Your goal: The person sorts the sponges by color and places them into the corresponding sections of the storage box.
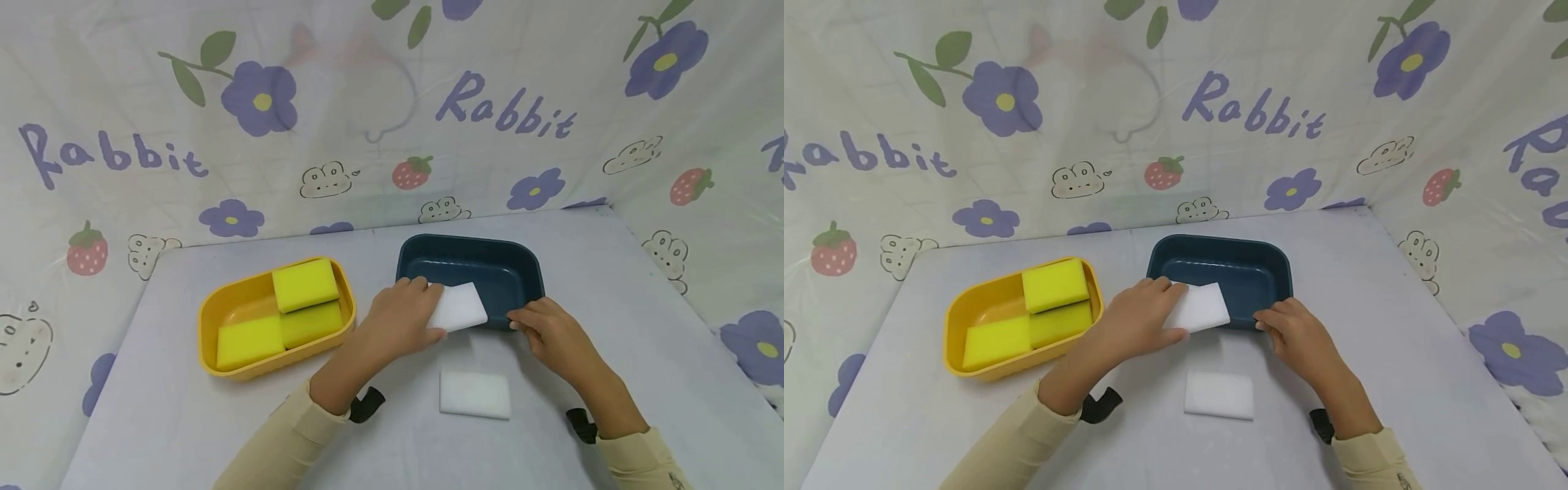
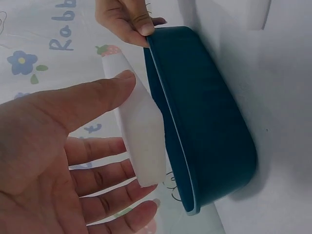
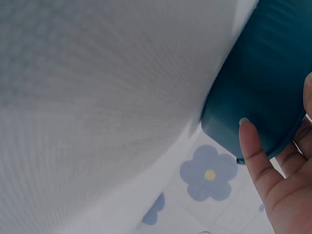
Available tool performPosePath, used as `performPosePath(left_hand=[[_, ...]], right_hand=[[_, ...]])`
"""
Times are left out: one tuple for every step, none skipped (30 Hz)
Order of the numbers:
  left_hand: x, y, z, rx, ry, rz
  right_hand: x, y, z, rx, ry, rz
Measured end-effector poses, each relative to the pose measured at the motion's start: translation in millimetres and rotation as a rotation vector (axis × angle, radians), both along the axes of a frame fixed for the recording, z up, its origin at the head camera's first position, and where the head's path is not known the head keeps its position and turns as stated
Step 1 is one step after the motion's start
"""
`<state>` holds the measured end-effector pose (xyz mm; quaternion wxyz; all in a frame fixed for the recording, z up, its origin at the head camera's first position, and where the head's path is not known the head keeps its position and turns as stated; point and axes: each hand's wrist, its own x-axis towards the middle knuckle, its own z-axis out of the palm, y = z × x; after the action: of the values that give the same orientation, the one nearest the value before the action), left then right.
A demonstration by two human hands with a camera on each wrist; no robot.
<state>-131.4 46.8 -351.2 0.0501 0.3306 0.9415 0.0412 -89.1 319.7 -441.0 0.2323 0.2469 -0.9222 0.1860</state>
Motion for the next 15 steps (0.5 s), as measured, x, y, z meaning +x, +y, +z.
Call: performPosePath(left_hand=[[-1.7, 1.4, -0.9, 0.005, -0.002, 0.003], [-3.5, 2.8, -1.7, 0.01, -0.004, 0.006], [-5.2, 4.3, -2.3, 0.015, -0.01, 0.009], [-7.0, 6.1, -3.3, 0.018, -0.015, 0.011], [-8.6, 7.9, -4.0, 0.018, -0.018, 0.011], [-10.1, 9.8, -4.7, 0.015, -0.021, 0.013], [-11.5, 11.8, -5.6, 0.013, -0.022, 0.013], [-12.8, 14.0, -6.6, 0.009, -0.02, 0.012], [-14.2, 16.4, -7.6, 0.005, -0.016, 0.012], [-15.5, 18.9, -8.7, 0.003, -0.012, 0.012], [-17.0, 21.4, -10.0, 0.0, -0.006, 0.013], [-18.4, 23.8, -11.3, -0.002, 0.001, 0.015], [-19.9, 26.1, -13.0, -0.001, 0.005, 0.017], [-21.5, 28.2, -14.8, 0.001, 0.01, 0.019], [-23.1, 30.2, -16.3, 0.006, 0.011, 0.019]], right_hand=[[-0.1, 0.0, -0.1, 0.0, 0.003, 0.001], [-0.3, 0.1, -0.2, 0.0, 0.005, 0.003], [-0.3, 0.1, -0.3, 0.0, 0.007, 0.005], [-0.5, 0.0, -0.4, 0.001, 0.008, 0.005], [-0.4, 0.0, -0.3, 0.002, 0.007, 0.005], [-0.3, 0.0, -0.4, 0.003, 0.007, 0.003], [-0.3, 0.0, -0.5, 0.006, 0.004, 0.002], [-0.1, 0.1, -0.6, 0.007, 0.0, 0.0], [0.1, 0.1, -0.7, 0.009, -0.005, -0.003], [0.3, 0.2, -0.9, 0.012, -0.01, -0.007], [0.3, 0.3, -1.0, 0.015, -0.015, -0.01], [0.2, 0.3, -1.1, 0.016, -0.019, -0.012], [-0.1, 0.3, -1.1, 0.017, -0.022, -0.013], [-0.3, 0.2, -0.9, 0.018, -0.022, -0.012], [-0.7, 0.1, -0.7, 0.018, -0.021, -0.01]])
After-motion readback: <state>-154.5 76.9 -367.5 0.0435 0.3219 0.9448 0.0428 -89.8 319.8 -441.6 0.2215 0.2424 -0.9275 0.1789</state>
